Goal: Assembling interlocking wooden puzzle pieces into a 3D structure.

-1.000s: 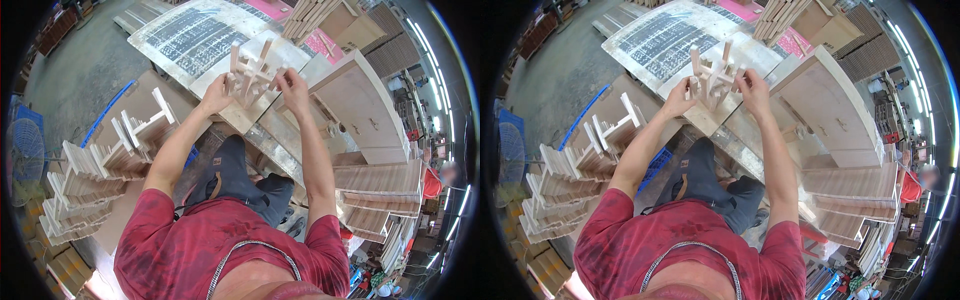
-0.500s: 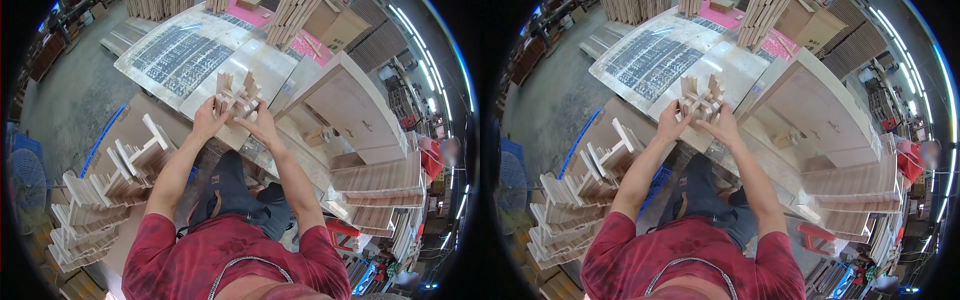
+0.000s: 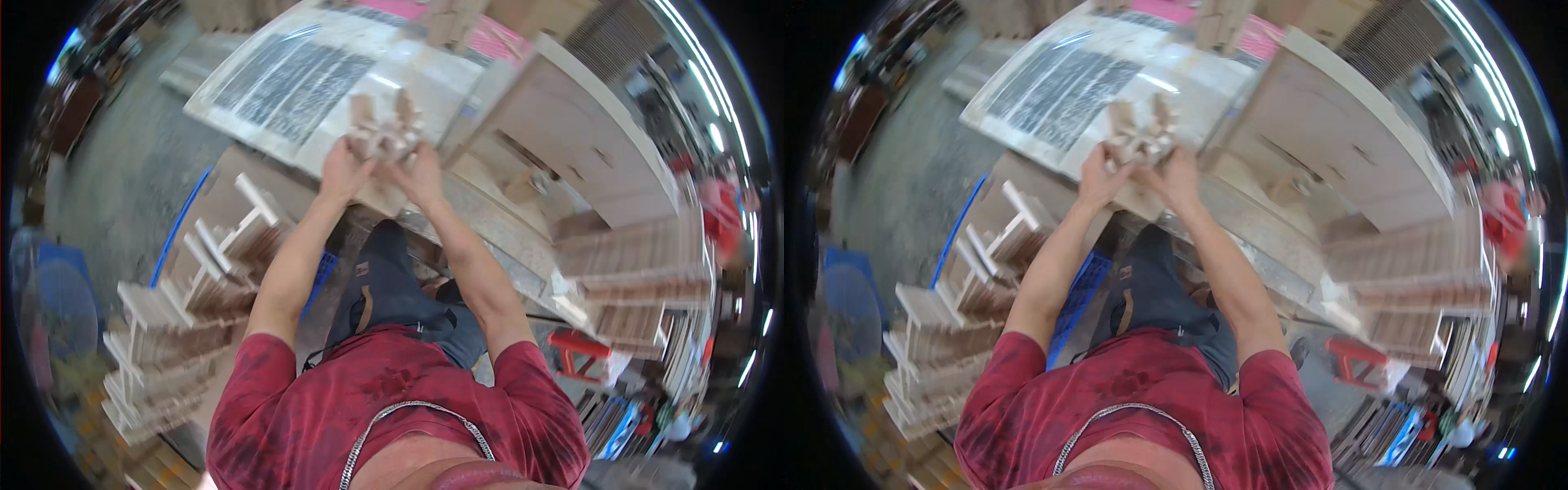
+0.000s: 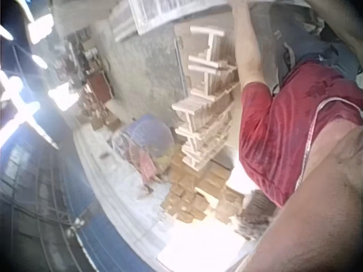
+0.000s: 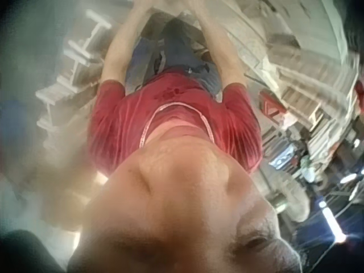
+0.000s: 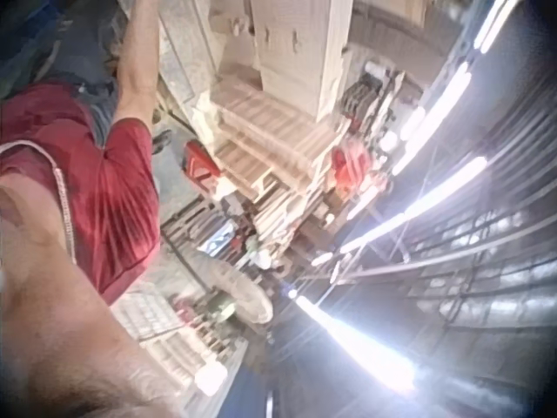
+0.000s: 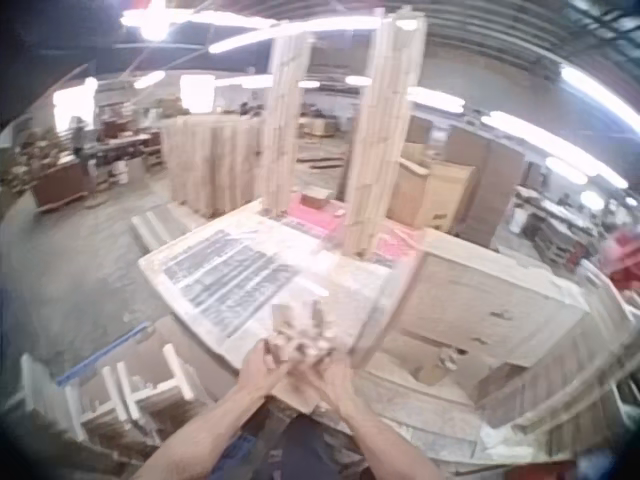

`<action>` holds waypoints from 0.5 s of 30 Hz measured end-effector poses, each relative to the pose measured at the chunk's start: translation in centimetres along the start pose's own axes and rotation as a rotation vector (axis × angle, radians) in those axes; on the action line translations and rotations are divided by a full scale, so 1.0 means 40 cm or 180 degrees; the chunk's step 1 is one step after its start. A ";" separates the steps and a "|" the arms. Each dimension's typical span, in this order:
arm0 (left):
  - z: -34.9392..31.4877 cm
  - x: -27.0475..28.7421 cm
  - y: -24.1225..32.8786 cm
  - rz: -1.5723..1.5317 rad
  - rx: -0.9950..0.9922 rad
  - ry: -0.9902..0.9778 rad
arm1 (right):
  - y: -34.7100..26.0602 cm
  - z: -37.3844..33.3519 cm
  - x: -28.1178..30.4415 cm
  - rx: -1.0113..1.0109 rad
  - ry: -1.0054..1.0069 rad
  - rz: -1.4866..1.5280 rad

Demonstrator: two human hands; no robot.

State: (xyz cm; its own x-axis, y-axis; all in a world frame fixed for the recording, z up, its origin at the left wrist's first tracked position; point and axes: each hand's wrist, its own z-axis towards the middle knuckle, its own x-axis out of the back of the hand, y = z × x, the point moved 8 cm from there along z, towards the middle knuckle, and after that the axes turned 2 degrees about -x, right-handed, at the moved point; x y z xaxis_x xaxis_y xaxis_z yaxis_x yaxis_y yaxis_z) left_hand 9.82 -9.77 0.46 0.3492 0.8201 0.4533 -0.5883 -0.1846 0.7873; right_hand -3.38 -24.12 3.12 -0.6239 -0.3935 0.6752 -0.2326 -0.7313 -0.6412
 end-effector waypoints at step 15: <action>-0.242 0.356 0.154 0.0556 -0.0191 0.0784 | -0.094 -0.451 1.443 -0.0455 0.1913 -0.3269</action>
State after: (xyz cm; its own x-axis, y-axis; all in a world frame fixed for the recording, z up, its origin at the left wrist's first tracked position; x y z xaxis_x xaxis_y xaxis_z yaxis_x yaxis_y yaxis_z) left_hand 4.09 6.01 7.73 0.0559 0.8868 0.4587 -0.6685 -0.3080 0.6769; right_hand -51.97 -34.05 37.91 -0.3379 0.6889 0.6413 -0.8831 -0.4678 0.0372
